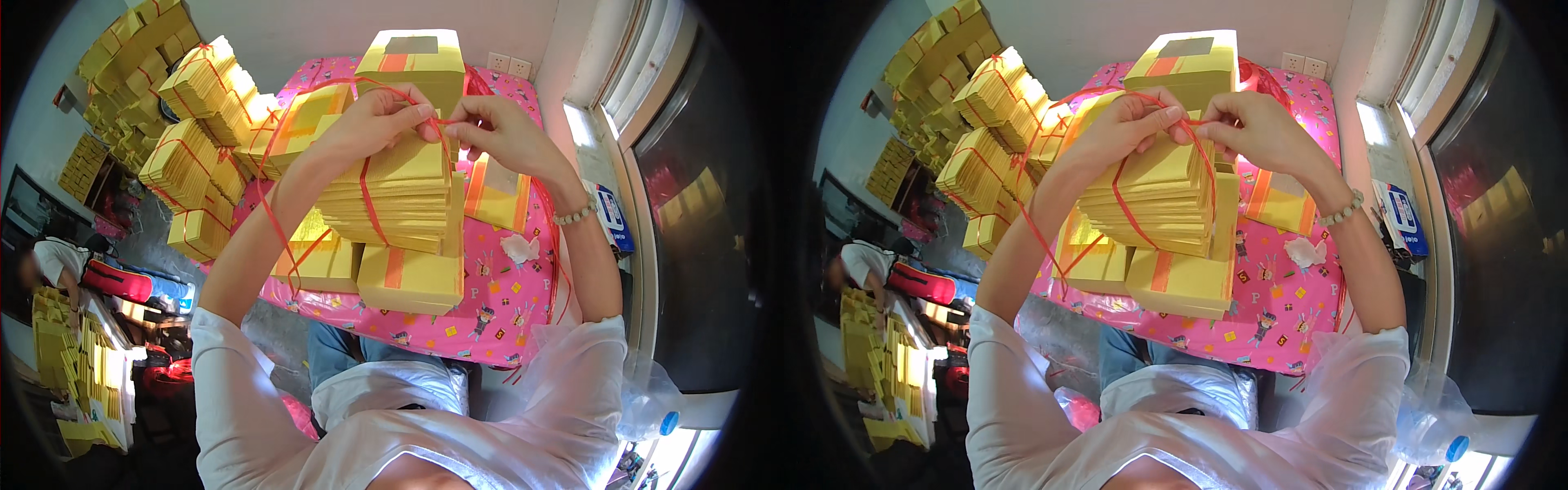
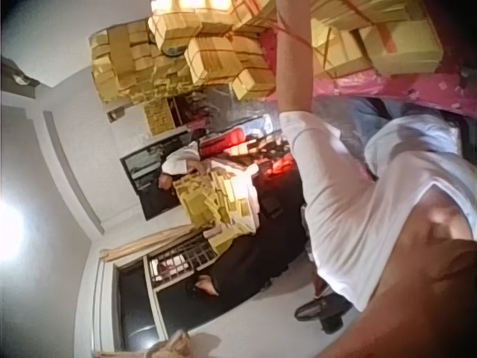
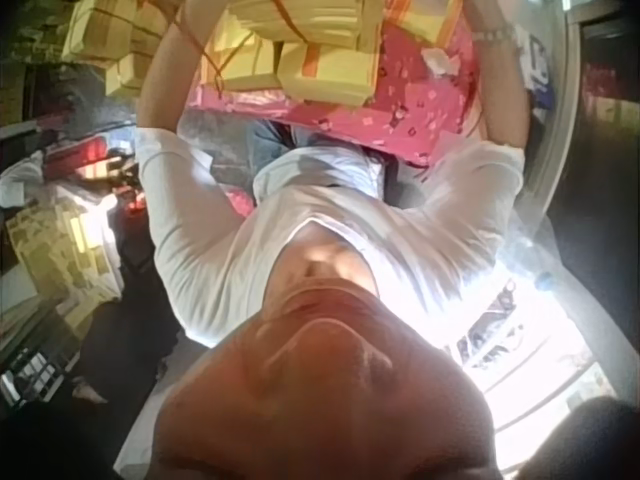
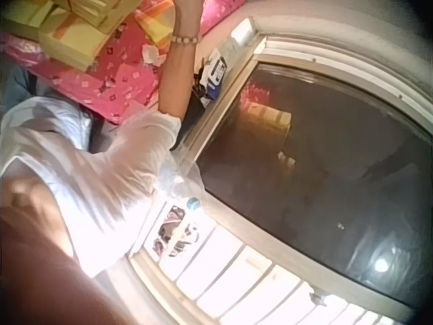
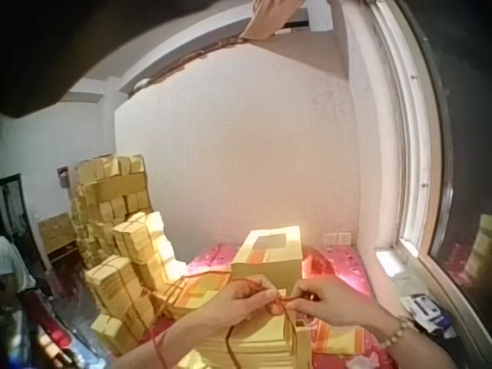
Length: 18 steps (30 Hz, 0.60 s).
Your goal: The person stacks yellow paper sheets into neat piles and secures them with red ribbons. They align the sheets, wrap the ribbon around the stack, and tie a knot to complete the bundle.
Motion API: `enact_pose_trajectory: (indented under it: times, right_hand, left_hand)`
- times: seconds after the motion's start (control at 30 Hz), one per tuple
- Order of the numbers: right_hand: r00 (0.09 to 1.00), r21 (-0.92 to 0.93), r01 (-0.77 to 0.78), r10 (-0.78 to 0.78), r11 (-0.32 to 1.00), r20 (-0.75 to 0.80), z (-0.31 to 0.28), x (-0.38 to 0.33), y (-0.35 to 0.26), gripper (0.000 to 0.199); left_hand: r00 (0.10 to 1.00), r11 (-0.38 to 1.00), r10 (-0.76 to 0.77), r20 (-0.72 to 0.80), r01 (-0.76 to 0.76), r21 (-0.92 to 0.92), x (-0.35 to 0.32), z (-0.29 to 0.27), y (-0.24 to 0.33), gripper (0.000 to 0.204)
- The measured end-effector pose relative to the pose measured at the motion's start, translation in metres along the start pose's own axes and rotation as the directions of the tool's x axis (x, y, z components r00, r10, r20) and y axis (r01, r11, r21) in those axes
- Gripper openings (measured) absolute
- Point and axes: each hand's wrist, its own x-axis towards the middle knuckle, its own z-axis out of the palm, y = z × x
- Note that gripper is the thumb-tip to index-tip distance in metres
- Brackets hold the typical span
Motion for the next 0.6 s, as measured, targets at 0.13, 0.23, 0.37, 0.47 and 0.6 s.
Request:
enact_pose_trajectory:
  times: [0.13, 0.23, 0.37, 0.47, 0.6]
  right_hand:
    - [0.985, -0.081, 0.118, -0.127, 0.99, -0.113, 0.009, -0.01, -0.016, 0.019]
    - [0.928, -0.285, 0.284, -0.338, 0.915, -0.159, 0.016, -0.012, -0.019, 0.016]
    - [0.879, -0.451, 0.348, -0.454, 0.822, -0.149, 0.015, -0.016, -0.016, 0.015]
    - [0.808, -0.66, 0.321, -0.56, 0.679, -0.184, 0.024, -0.024, -0.023, 0.014]
    - [0.863, -0.659, 0.257, -0.474, 0.707, -0.172, 0.026, -0.032, -0.022, 0.021]
  left_hand:
    - [0.996, 0.996, -0.077, 0.052, 0.079, -0.045, 0.004, -0.007, 0.007, 0.02]
    - [0.993, 0.992, -0.078, 0.094, 0.087, -0.097, 0.005, -0.015, 0.0, 0.021]
    - [0.992, 0.984, -0.121, 0.041, 0.126, -0.127, -0.001, -0.013, 0.005, 0.02]
    - [0.988, 0.978, -0.156, 0.014, 0.157, -0.139, -0.002, -0.011, 0.01, 0.017]
    - [0.993, 0.989, -0.116, -0.001, 0.116, -0.097, -0.001, -0.007, 0.01, 0.013]
